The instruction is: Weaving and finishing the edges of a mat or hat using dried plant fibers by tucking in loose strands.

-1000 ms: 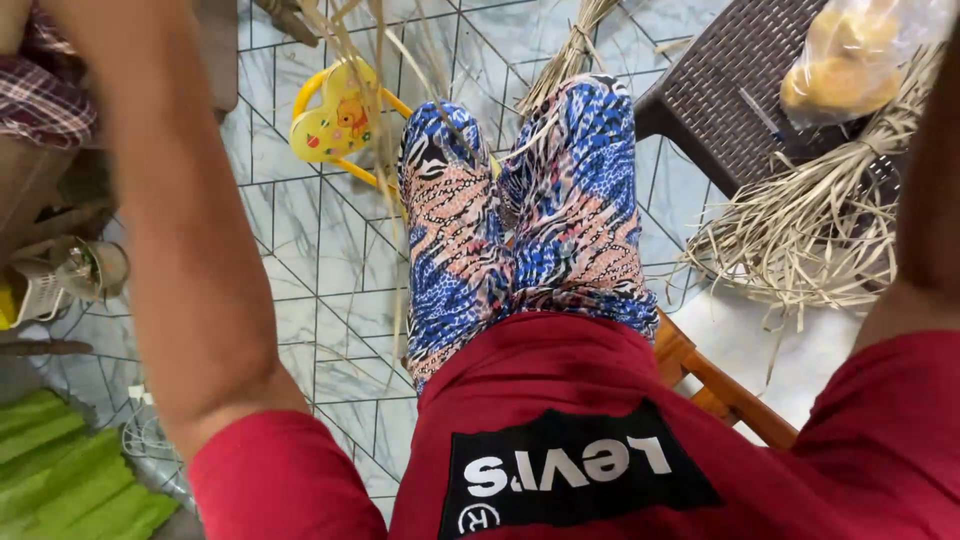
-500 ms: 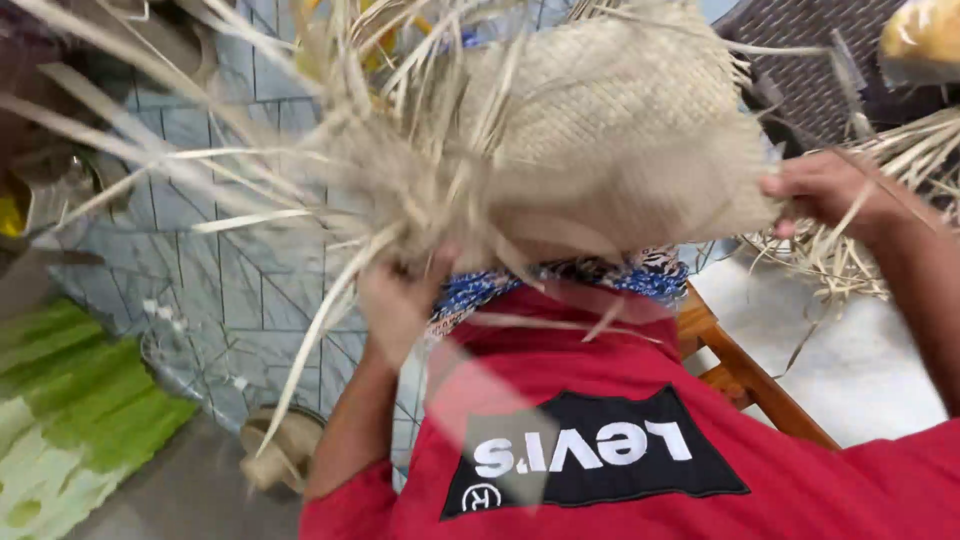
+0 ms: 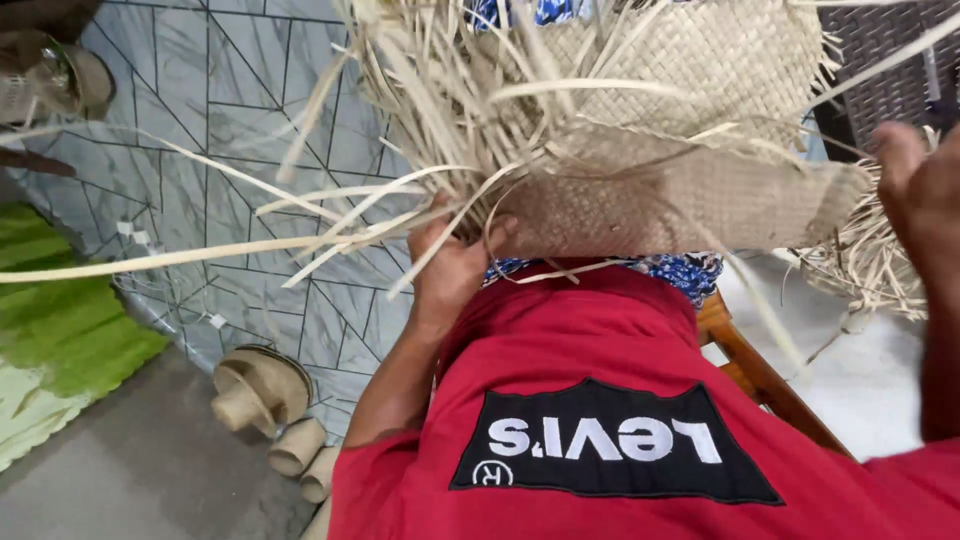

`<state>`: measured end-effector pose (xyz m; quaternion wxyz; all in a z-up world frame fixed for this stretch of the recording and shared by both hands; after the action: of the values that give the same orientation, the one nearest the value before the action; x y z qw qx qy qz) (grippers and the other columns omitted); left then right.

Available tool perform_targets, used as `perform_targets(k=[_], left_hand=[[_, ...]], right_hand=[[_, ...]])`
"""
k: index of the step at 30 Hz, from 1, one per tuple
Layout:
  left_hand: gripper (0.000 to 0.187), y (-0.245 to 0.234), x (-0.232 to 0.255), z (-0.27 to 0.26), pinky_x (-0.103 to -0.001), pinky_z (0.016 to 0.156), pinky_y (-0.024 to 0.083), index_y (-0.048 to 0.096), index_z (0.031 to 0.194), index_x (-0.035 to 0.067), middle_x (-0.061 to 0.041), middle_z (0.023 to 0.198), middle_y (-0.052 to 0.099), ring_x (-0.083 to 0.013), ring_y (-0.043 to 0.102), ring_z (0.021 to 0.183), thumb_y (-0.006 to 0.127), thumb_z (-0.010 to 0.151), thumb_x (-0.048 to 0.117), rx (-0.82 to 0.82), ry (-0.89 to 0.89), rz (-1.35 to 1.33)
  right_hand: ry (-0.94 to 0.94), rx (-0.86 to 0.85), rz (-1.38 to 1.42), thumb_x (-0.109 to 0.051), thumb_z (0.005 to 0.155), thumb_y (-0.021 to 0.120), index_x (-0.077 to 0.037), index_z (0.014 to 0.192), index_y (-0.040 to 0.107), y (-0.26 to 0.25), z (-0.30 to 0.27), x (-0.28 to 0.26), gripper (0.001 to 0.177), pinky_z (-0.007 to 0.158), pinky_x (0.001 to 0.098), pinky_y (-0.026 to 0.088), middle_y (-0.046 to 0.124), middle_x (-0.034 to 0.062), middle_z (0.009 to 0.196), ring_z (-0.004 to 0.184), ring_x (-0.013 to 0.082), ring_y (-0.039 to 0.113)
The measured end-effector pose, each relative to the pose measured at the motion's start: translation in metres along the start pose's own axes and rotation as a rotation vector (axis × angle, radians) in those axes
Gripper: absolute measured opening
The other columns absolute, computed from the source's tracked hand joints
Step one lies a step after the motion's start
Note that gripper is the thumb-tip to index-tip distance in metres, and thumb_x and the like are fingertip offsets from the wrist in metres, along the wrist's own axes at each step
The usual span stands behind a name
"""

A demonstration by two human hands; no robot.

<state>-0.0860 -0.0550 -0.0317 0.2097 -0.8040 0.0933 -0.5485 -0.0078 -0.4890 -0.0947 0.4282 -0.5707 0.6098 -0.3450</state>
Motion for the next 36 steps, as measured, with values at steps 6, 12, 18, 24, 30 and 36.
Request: perform_targets(k=[6, 12, 18, 24, 30, 36], left_hand=[[0.042, -0.001, -0.010, 0.014, -0.030, 0.057, 0.052, 0.058, 0.091, 0.005, -0.009, 0.068, 0.068, -0.0163, 0.065, 0.061, 0.081, 0.066, 0.031, 0.010, -0.127, -0.040], [0.054, -0.022, -0.007, 0.032, -0.032, 0.057, 0.053, 0.056, 0.111, 0.009, -0.023, 0.092, 0.068, -0.0232, 0.063, 0.062, 0.081, 0.069, 0.031, -0.011, -0.151, -0.009], [0.046, -0.063, 0.018, 0.021, -0.025, 0.047, 0.055, 0.058, 0.112, 0.001, -0.024, 0.087, 0.067, -0.0179, 0.063, 0.052, 0.080, 0.076, 0.019, 0.007, -0.038, -0.121], [0.013, -0.051, 0.034, 0.000, -0.023, 0.043, 0.047, 0.073, 0.089, 0.009, -0.007, 0.049, 0.062, -0.0111, 0.049, 0.036, 0.073, 0.078, 0.015, -0.396, 0.056, -0.019], [0.022, -0.017, 0.042, 0.011, -0.034, 0.051, 0.046, 0.064, 0.107, 0.006, -0.012, 0.075, 0.066, -0.0214, 0.057, 0.053, 0.061, 0.090, 0.020, -0.117, 0.250, 0.246], [0.024, 0.005, 0.065, 0.000, -0.039, 0.073, 0.052, 0.062, 0.109, 0.010, -0.009, 0.086, 0.060, -0.0215, 0.054, 0.065, 0.056, 0.088, 0.002, -0.019, 0.517, 0.206]], right_hand=[[-0.793, -0.048, -0.328, -0.016, 0.088, 0.051, -0.025, 0.083, 0.059, -0.031, -0.083, -0.259, 0.013, 0.050, 0.0255, 0.037, 0.053, -0.0044, 0.076, 0.057, 0.0122, 0.044], [-0.880, 0.617, 0.237, -0.022, 0.090, 0.058, -0.018, 0.100, 0.067, -0.031, -0.053, -0.290, 0.014, 0.088, 0.0363, 0.040, 0.060, 0.0043, 0.103, 0.085, 0.0201, 0.056], [-0.843, 0.646, 0.221, -0.023, 0.093, 0.059, -0.016, 0.100, 0.066, -0.041, -0.055, -0.293, 0.012, 0.098, 0.0382, 0.038, 0.062, 0.0055, 0.103, 0.090, 0.0208, 0.062], [-0.874, 0.531, 0.248, -0.022, 0.095, 0.053, -0.012, 0.106, 0.063, -0.034, -0.053, -0.291, 0.018, 0.078, 0.0373, 0.049, 0.061, 0.0095, 0.102, 0.090, 0.0268, 0.064], [-0.867, 0.334, 0.255, -0.016, 0.091, 0.060, -0.010, 0.112, 0.059, -0.034, -0.041, -0.288, 0.022, 0.062, 0.0291, 0.053, 0.061, 0.0100, 0.090, 0.080, 0.0245, 0.066], [-0.942, 0.363, 0.431, -0.015, 0.099, 0.047, -0.007, 0.129, 0.048, -0.053, -0.033, -0.301, 0.031, 0.058, 0.0323, 0.055, 0.058, 0.0165, 0.091, 0.079, 0.0281, 0.063]])
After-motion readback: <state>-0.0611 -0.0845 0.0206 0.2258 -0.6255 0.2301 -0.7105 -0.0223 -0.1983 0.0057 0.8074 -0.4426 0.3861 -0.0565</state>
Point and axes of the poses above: each hand's wrist, its own z-axis towards the middle knuckle, its own y-axis out of the palm, x = y × z, the point moved 8 cm from there along z, towards the middle knuckle
